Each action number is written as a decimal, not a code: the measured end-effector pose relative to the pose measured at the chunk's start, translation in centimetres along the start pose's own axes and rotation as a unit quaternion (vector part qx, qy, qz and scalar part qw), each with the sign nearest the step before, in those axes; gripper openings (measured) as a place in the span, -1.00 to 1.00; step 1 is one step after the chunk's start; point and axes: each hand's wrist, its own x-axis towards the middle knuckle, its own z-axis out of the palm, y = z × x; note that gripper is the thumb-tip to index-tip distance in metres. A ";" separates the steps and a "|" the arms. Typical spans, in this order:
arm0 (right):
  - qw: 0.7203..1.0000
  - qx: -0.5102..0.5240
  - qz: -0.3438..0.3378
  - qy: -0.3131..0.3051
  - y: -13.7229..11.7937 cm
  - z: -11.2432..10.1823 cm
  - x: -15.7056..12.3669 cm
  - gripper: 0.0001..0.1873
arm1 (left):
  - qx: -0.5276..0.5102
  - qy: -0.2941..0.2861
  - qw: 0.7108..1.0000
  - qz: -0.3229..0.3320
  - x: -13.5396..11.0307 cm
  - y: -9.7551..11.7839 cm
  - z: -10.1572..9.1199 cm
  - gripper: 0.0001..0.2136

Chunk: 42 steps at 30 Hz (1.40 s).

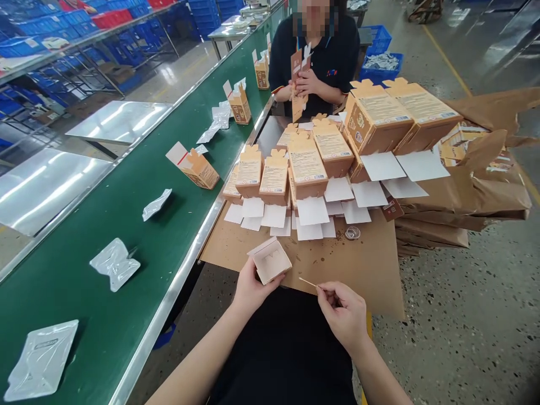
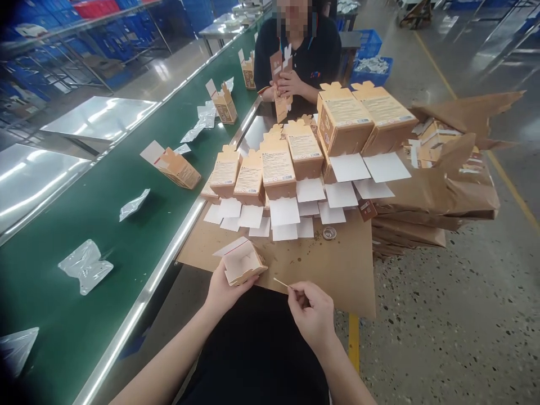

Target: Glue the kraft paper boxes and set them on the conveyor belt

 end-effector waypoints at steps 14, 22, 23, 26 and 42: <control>0.999 0.029 -0.038 -0.023 -0.6 1.2 -1.0 -0.65 | 0.115 0.264 0.957 0.026 1.9 -1.1 -10.5 -0.34; 0.997 0.029 -0.058 -0.032 0.5 2.9 -0.2 -0.68 | 0.065 0.345 0.935 -0.057 6.5 -2.6 -19.9 -0.30; 0.997 0.030 -0.061 -0.035 0.3 3.2 0.1 -0.68 | 0.067 0.343 0.935 -0.059 7.5 -2.3 -20.1 -0.30; 0.996 0.037 -0.066 -0.037 -0.4 3.3 1.1 -0.65 | 0.060 0.328 0.941 -0.061 9.4 -1.5 -20.4 -0.25; 0.996 0.005 -0.037 0.082 -1.4 -2.0 2.0 -0.58 | 0.091 0.119 0.986 0.067 18.2 10.2 -7.7 -0.59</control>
